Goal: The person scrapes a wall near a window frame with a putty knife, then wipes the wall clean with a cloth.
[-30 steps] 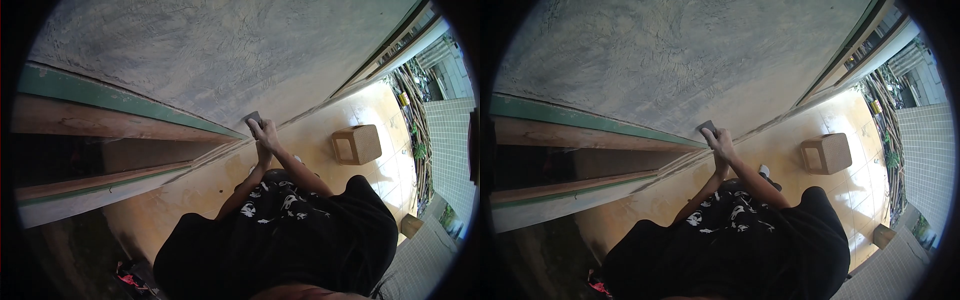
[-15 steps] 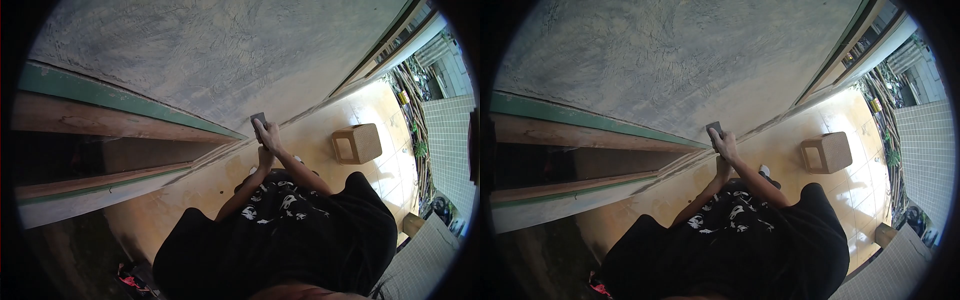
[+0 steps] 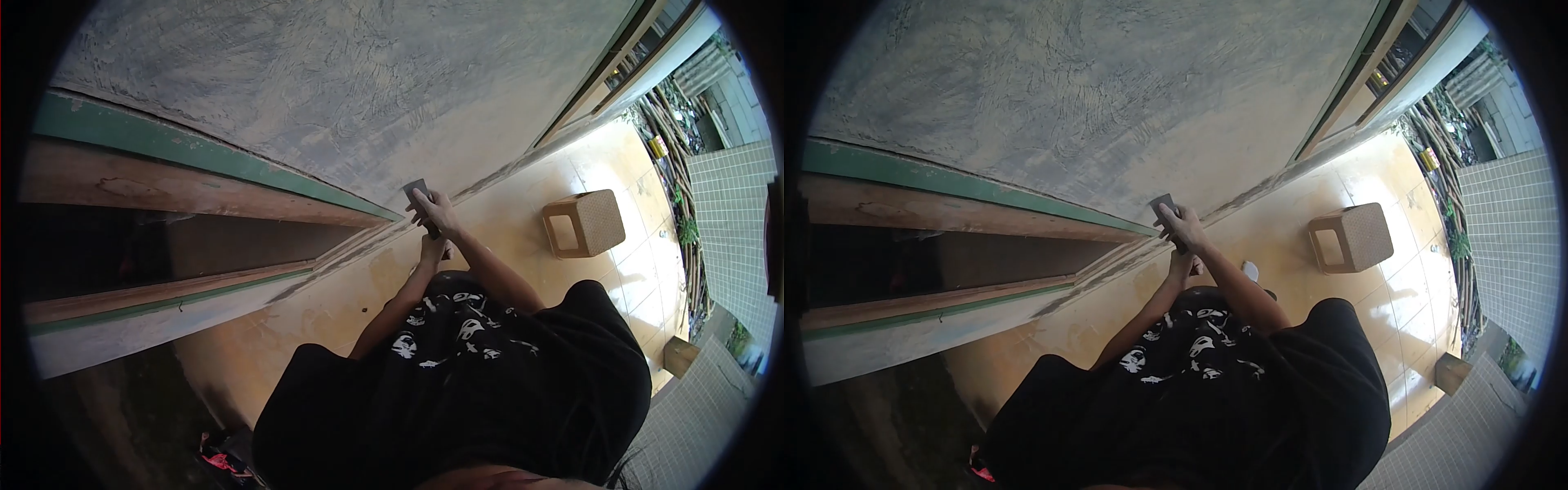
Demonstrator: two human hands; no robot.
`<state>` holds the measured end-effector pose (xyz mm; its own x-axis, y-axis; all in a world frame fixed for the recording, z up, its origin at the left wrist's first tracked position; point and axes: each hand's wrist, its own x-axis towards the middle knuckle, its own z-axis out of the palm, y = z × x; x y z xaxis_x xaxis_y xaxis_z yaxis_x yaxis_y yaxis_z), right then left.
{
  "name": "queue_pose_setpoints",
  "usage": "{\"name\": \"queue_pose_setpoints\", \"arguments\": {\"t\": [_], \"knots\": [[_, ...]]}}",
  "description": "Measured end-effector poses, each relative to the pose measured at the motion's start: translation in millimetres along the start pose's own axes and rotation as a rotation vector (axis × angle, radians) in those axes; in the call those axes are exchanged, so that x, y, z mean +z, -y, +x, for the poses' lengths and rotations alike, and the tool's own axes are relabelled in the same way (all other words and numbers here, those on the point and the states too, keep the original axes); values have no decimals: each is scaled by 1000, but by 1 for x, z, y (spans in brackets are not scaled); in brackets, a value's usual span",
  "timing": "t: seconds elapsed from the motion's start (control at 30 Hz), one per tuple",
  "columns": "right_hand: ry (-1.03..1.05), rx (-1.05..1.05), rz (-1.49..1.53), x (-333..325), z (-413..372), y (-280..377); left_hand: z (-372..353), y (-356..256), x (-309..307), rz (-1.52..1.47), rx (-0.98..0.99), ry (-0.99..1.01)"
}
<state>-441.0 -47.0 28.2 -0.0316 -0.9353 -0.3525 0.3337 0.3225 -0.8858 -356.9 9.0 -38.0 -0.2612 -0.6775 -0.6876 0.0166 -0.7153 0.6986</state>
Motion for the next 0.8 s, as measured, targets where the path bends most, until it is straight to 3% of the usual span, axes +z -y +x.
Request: {"name": "queue_pose_setpoints", "arguments": {"t": [0.1, 0.17, 0.27, 0.3, 0.37, 0.43, 0.5, 0.8], "knots": [[49, -53, -4, 5, -4, 9, -12, -7, 3, -112, 76, 21], [146, -75, -116, 4, -1, 10, -23, -25, 10, 168, 256, -98], [57, -152, -5, 9, -7, 26, -31, -40, 16, 268, 300, -60], [41, -141, 40, 9, -7, 29, -28, -35, 14, 267, 299, -65], [53, -100, 84, 4, -8, 33, -16, -21, 10, -33, 172, 24], [54, -59, 133, 0, -5, 31, -19, -26, 8, -45, 120, 37], [28, -60, -35, 0, -3, 26, -21, -26, 7, -55, 58, 50], [-67, -106, -6, 8, -2, 33, -8, -15, 18, -43, 240, -122]]}}
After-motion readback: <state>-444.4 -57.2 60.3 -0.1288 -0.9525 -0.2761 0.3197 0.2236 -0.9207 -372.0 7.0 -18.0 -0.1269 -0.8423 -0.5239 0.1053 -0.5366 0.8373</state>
